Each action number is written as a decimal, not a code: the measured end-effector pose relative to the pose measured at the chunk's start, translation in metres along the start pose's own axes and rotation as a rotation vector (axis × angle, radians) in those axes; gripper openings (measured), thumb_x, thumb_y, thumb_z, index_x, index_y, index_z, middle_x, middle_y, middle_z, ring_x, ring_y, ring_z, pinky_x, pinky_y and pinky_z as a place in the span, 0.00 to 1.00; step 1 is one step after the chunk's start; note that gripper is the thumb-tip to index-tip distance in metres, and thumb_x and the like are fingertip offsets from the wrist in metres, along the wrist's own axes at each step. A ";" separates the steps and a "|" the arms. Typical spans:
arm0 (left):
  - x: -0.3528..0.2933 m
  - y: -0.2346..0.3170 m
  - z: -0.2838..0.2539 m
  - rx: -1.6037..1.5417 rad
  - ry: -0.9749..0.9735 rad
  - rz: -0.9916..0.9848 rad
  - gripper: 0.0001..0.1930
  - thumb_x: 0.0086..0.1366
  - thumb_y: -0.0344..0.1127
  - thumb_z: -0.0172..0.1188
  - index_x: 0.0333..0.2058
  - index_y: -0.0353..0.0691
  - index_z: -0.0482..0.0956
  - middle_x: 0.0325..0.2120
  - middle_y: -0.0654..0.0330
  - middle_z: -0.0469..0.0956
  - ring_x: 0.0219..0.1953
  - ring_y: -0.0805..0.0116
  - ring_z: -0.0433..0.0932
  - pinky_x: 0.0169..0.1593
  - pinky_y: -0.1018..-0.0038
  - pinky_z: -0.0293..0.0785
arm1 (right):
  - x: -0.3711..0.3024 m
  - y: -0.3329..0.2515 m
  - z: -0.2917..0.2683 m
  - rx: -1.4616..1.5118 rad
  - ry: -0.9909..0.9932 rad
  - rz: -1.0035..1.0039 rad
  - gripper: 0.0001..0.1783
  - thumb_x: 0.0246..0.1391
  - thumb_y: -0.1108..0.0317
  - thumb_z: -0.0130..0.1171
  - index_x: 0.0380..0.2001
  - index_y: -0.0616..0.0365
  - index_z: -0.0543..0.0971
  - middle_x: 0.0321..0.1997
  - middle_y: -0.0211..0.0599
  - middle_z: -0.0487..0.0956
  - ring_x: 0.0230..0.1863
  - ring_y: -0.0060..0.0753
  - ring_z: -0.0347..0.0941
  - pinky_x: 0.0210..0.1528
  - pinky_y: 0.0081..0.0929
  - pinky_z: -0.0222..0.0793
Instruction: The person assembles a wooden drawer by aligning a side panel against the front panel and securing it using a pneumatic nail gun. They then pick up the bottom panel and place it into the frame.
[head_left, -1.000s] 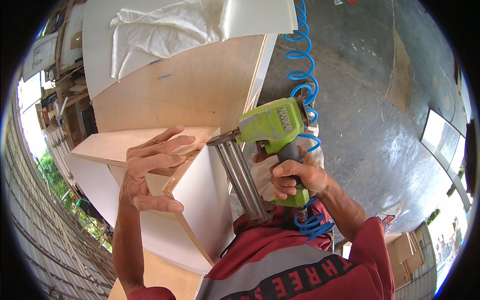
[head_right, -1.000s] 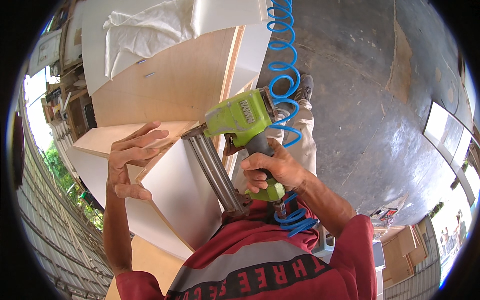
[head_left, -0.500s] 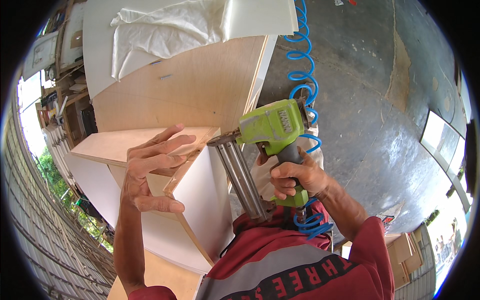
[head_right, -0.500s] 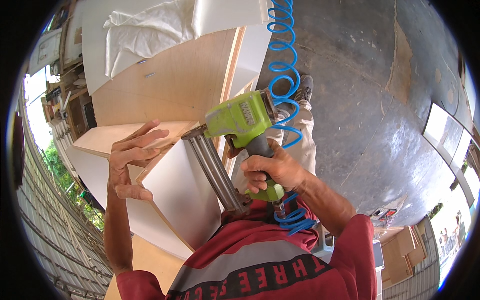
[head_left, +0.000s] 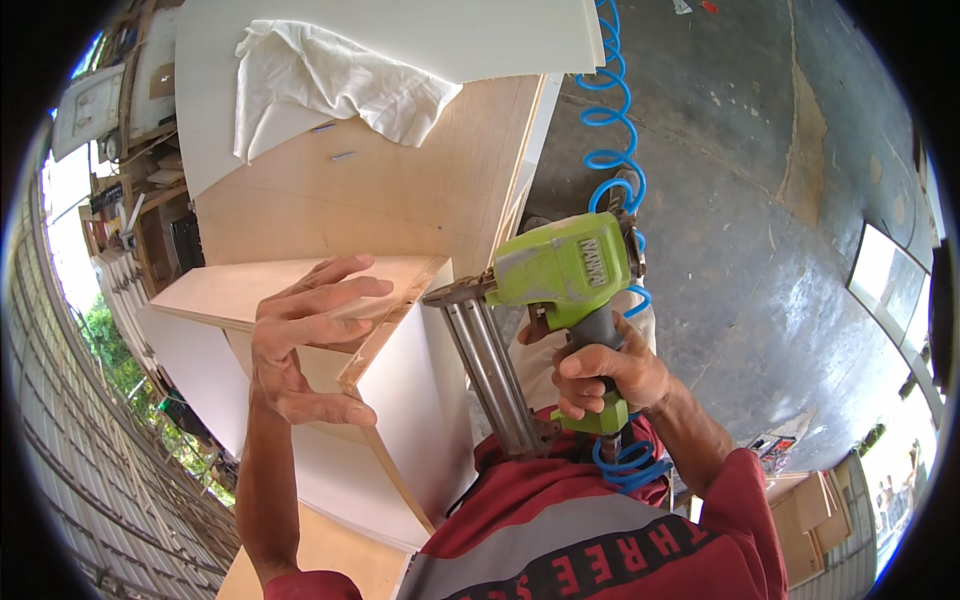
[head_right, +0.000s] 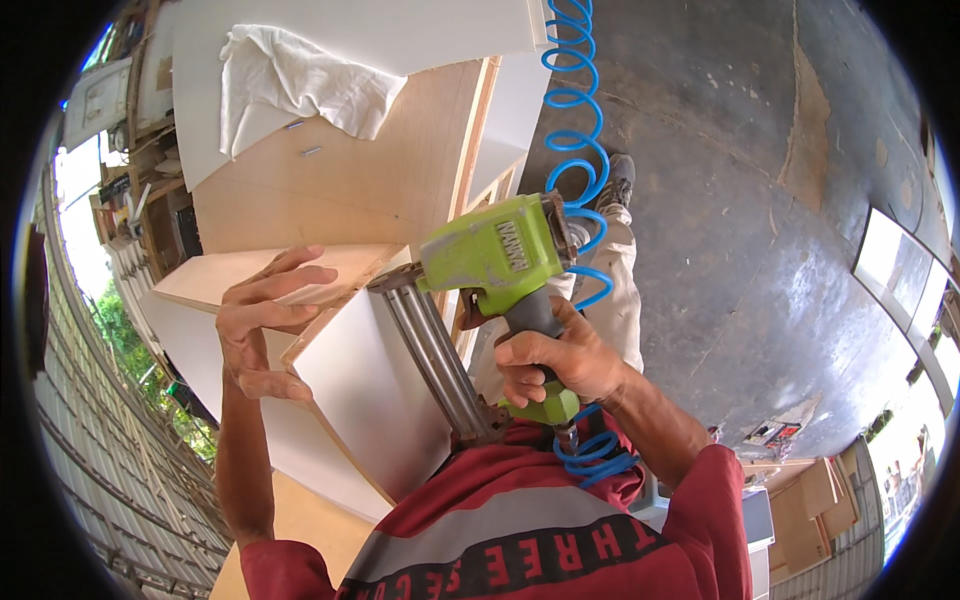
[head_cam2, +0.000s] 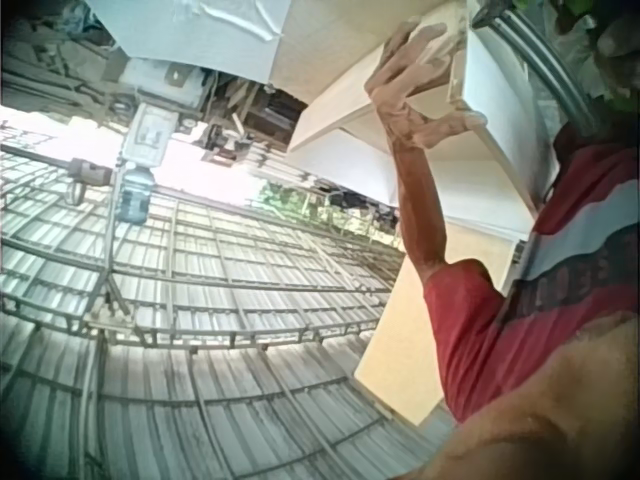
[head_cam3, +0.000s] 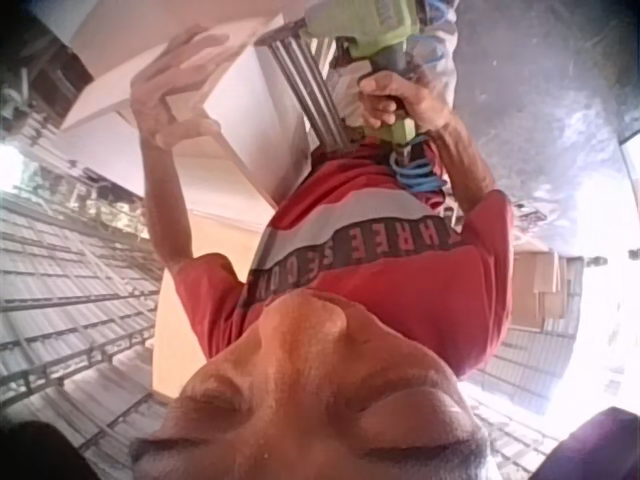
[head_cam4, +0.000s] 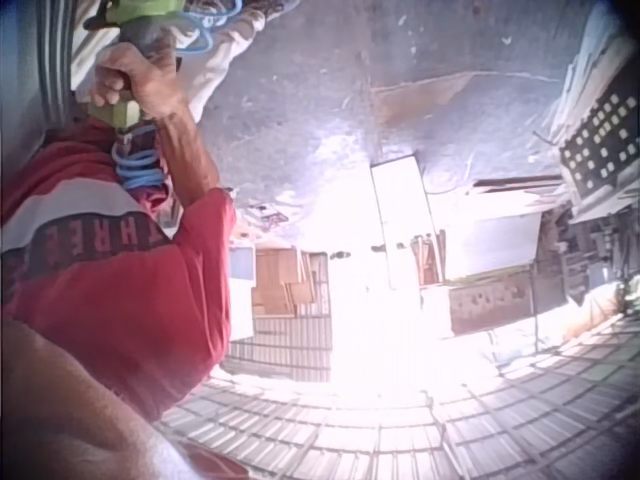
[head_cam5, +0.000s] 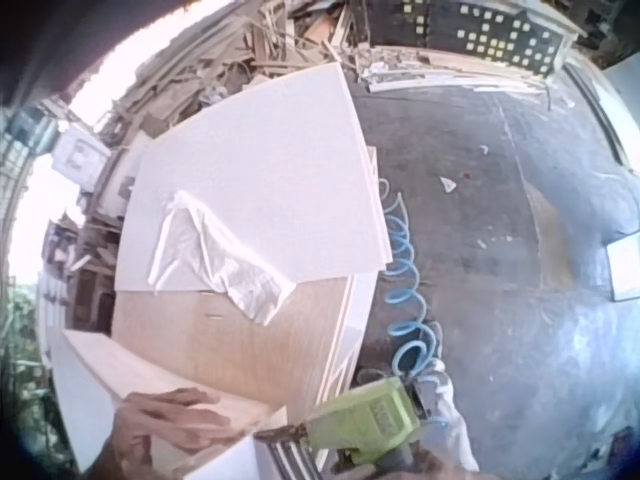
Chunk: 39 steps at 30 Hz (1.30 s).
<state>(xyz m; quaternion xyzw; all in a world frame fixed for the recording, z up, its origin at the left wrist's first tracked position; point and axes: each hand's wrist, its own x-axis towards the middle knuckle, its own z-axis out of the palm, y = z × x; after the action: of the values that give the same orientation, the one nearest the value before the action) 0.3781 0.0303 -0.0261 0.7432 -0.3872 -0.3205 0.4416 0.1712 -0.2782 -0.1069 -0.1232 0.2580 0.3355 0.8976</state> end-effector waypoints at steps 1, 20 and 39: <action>0.000 0.000 0.002 0.000 0.015 0.001 0.39 0.37 0.64 0.83 0.43 0.41 0.88 0.51 0.36 0.84 0.60 0.29 0.77 0.66 0.40 0.66 | 0.000 0.002 -0.002 0.018 -0.028 0.017 0.21 0.63 0.75 0.62 0.58 0.66 0.74 0.17 0.30 0.66 0.16 0.28 0.67 0.25 0.37 0.71; 0.001 0.002 0.000 0.003 -0.014 -0.013 0.38 0.34 0.60 0.86 0.40 0.41 0.87 0.52 0.38 0.84 0.64 0.29 0.74 0.66 0.40 0.66 | 0.002 -0.005 0.014 -0.006 -0.010 0.025 0.27 0.62 0.71 0.63 0.58 0.77 0.69 0.16 0.28 0.66 0.14 0.20 0.62 0.23 0.29 0.70; 0.000 0.005 0.001 0.036 0.033 -0.029 0.35 0.34 0.61 0.86 0.37 0.42 0.86 0.53 0.37 0.83 0.64 0.28 0.73 0.67 0.39 0.65 | -0.008 0.000 0.027 0.019 0.023 -0.014 0.27 0.59 0.71 0.61 0.57 0.77 0.68 0.14 0.28 0.63 0.13 0.23 0.62 0.22 0.30 0.67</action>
<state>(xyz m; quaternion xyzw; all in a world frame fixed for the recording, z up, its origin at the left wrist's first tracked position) 0.3759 0.0279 -0.0222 0.7616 -0.3747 -0.3077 0.4300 0.1763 -0.2719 -0.0797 -0.1204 0.2705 0.3254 0.8980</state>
